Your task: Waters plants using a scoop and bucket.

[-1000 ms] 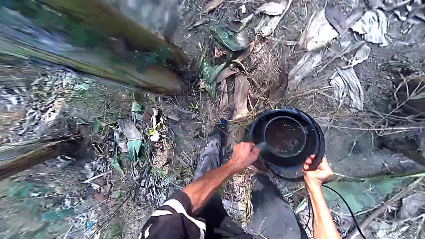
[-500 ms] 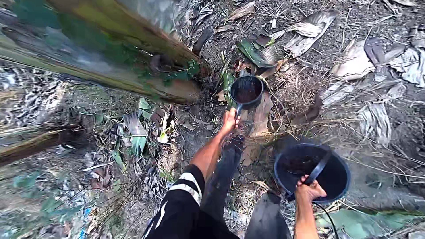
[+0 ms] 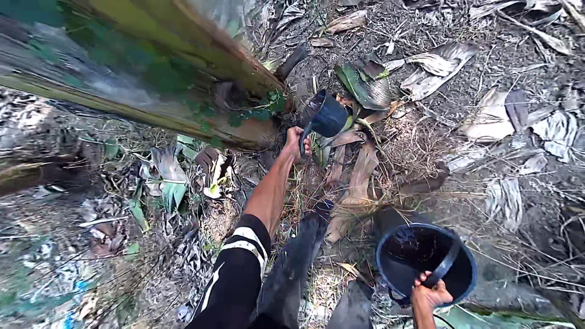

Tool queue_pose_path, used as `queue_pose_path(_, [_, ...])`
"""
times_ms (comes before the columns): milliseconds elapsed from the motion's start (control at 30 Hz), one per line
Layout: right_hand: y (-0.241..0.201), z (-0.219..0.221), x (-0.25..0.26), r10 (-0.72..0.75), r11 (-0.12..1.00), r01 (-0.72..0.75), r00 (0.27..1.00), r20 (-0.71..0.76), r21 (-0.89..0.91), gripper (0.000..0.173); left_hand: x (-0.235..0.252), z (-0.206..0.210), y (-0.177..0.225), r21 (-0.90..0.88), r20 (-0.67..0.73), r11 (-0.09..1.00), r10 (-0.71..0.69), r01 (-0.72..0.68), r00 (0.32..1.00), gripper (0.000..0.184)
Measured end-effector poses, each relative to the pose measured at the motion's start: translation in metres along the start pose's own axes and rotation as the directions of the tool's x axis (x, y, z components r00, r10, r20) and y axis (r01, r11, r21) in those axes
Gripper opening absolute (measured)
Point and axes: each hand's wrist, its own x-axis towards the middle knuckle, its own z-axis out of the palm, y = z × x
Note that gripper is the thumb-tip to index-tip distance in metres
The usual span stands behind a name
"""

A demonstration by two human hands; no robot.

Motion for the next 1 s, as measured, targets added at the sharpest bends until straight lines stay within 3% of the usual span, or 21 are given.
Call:
queue_pose_path(333, [-0.013, 0.008, -0.005, 0.073, 0.984, -0.064, 0.996, 0.052, -0.165, 0.033, -0.026, 0.003, 0.029, -0.292, 0.296, 0.955, 0.032, 0.058, 0.955, 0.049])
queue_pose_path(567, [-0.018, 0.0, -0.011, 0.137, 0.984, -0.136, 0.991, 0.004, -0.119, 0.036, -0.048, 0.018, 0.028, -0.187, 0.356, 0.982, 0.039, 0.031, 0.934, 0.049])
queue_pose_path(700, [-0.014, -0.016, 0.001, 0.157, 0.982, -0.153, 0.987, 0.031, -0.115, 0.04, -0.052, 0.028, 0.012, -0.117, 0.397, 0.991, -0.013, 0.065, 0.918, 0.051])
queue_pose_path(867, [-0.012, -0.023, 0.0, 0.139, 0.988, -0.132, 0.986, 0.09, -0.081, 0.042, -0.054, 0.044, -0.029, -0.176, 0.347, 0.953, -0.174, 0.246, 0.922, 0.048])
queue_pose_path(1000, [-0.008, -0.047, 0.004, -0.011, 1.0, 0.014, 0.984, 0.18, -0.017, 0.043, -0.062, 0.047, -0.063, -0.161, 0.355, 0.918, -0.289, 0.362, 0.889, 0.046])
